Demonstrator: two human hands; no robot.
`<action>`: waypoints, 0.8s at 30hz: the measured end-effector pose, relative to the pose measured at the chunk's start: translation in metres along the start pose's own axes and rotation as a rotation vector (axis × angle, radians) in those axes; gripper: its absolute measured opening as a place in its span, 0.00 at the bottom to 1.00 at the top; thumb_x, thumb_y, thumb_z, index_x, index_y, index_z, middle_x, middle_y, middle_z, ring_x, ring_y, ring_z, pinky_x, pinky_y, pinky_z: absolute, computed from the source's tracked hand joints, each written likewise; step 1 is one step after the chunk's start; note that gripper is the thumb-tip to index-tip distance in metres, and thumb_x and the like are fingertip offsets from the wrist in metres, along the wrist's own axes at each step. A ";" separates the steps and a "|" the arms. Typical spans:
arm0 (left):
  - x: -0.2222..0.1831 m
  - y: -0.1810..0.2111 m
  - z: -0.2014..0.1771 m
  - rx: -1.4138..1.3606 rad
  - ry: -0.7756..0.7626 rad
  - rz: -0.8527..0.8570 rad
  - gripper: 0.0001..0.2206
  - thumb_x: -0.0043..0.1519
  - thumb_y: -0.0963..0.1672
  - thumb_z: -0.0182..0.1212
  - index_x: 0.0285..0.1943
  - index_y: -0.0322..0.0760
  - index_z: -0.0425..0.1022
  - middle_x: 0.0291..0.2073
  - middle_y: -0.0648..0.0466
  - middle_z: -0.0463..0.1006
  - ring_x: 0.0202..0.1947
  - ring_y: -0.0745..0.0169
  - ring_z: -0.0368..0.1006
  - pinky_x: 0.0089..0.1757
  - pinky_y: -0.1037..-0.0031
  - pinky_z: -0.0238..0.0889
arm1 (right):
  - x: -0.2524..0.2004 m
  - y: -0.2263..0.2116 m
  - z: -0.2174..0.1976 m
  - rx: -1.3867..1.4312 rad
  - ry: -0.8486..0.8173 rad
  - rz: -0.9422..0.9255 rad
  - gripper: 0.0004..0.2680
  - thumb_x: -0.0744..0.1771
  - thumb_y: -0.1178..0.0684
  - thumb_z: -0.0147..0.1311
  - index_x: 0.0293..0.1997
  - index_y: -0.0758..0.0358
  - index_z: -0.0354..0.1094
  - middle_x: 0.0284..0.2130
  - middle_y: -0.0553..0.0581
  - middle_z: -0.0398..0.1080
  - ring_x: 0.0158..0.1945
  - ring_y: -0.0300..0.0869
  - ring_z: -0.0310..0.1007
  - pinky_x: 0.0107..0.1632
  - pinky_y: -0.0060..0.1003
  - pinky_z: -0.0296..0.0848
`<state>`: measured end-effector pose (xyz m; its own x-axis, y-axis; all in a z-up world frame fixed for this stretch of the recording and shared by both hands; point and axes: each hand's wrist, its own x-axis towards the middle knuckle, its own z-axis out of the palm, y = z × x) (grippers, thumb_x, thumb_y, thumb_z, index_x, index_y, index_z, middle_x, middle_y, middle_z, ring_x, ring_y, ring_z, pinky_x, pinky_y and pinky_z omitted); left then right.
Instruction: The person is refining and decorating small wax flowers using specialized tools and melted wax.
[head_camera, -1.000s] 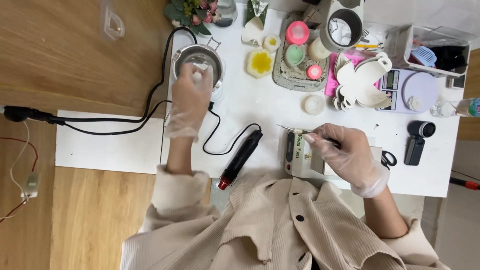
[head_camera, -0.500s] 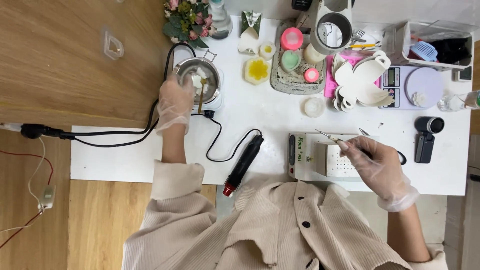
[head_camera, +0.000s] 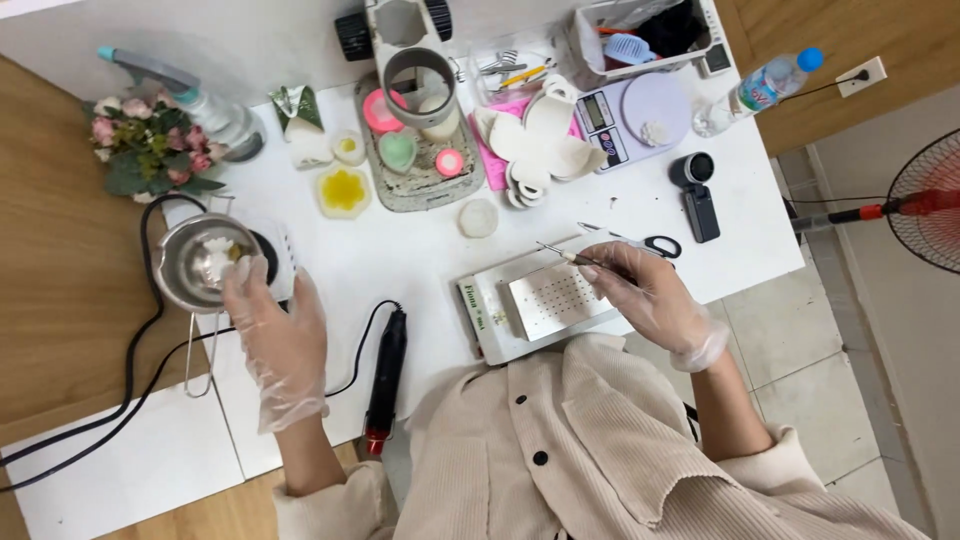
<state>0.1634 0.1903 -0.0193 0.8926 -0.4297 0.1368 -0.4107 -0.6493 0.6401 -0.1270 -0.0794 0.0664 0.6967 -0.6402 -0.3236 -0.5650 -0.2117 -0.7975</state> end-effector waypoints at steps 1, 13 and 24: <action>-0.006 0.007 0.009 0.003 0.000 0.006 0.24 0.71 0.47 0.59 0.70 0.22 0.65 0.73 0.31 0.54 0.70 0.28 0.59 0.62 0.51 0.61 | 0.001 0.004 -0.007 0.005 0.003 -0.001 0.11 0.69 0.50 0.54 0.53 0.65 0.73 0.31 0.50 0.71 0.33 0.32 0.66 0.37 0.29 0.70; -0.075 0.109 0.103 0.152 -0.253 -0.262 0.25 0.65 0.50 0.59 0.66 0.29 0.70 0.70 0.31 0.58 0.67 0.28 0.60 0.58 0.51 0.62 | 0.046 0.121 -0.134 0.012 0.185 0.140 0.13 0.68 0.45 0.59 0.45 0.67 0.72 0.28 0.50 0.67 0.31 0.34 0.59 0.34 0.30 0.63; -0.105 0.237 0.133 0.208 -0.273 -0.365 0.24 0.65 0.50 0.57 0.65 0.31 0.71 0.70 0.35 0.59 0.66 0.34 0.62 0.58 0.53 0.62 | 0.170 0.184 -0.186 -0.392 0.179 -0.132 0.17 0.61 0.50 0.72 0.43 0.69 0.67 0.40 0.63 0.67 0.40 0.49 0.68 0.45 0.42 0.71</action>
<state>-0.0523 -0.0022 0.0172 0.9151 -0.2819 -0.2882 -0.1341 -0.8871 0.4417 -0.1948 -0.3642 -0.0403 0.7061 -0.6994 -0.1109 -0.6251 -0.5421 -0.5616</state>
